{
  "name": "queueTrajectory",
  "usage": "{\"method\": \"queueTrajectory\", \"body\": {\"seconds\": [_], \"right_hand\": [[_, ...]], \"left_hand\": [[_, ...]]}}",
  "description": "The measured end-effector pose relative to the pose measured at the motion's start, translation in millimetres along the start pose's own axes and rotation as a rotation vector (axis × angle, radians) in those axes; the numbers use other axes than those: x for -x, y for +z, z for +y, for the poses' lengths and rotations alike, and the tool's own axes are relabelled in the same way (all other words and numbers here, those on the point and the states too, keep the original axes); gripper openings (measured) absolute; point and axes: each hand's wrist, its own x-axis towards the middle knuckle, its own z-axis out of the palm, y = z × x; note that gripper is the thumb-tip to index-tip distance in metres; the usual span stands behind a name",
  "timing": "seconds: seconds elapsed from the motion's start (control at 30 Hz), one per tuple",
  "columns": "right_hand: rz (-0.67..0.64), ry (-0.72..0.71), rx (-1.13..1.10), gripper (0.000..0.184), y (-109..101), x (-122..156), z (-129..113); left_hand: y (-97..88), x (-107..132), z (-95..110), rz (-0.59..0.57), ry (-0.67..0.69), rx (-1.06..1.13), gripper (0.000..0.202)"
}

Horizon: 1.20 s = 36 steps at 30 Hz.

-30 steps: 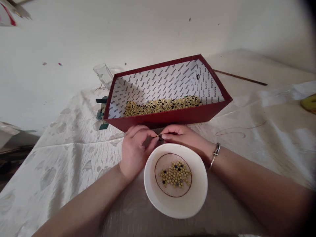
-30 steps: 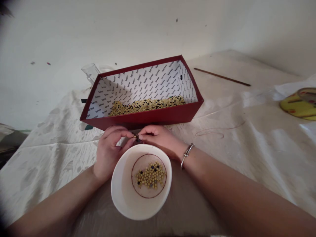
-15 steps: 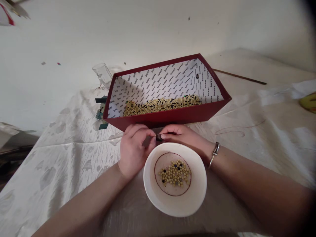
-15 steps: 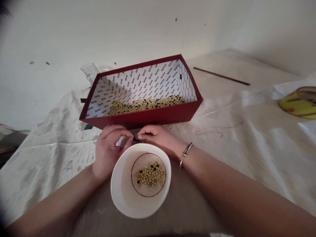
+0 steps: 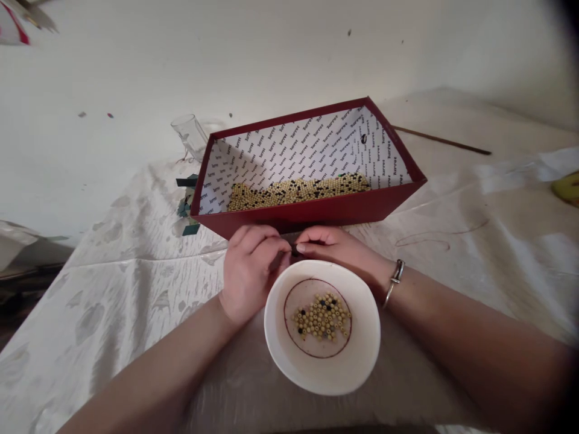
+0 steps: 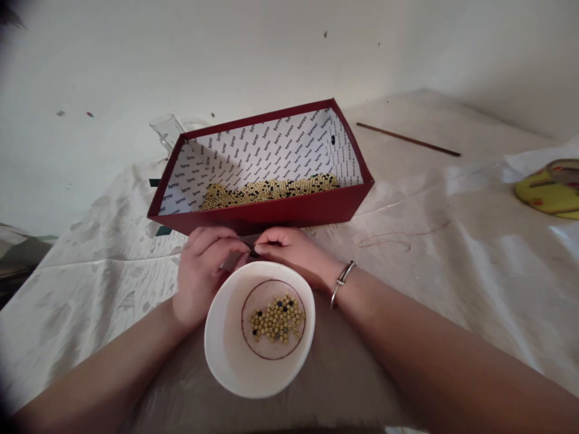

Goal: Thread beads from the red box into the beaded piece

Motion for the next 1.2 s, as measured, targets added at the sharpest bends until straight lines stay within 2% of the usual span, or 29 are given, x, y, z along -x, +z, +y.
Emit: {"method": "queueTrajectory", "body": {"seconds": [0.13,0.47,0.73,1.2], "right_hand": [[0.004,0.042,-0.040,0.015,1.3,0.5,-1.9],[0.007,0.027,-0.059,0.016,1.0,-0.2,1.3],[-0.002,0.033,-0.057,0.016,1.1,0.1,0.9],[0.007,0.017,-0.005,0.017,0.4,0.7,-1.1]], "left_hand": [[1.9,-0.2,-3.9,0.021,-0.036,-0.026,0.005],[2.2,0.2,-4.1,0.026,-0.047,0.037,0.009],[3.0,0.1,-3.4,0.038,-0.113,0.045,0.007],[2.0,-0.4,-2.2,0.021,-0.086,0.075,0.007]]}}
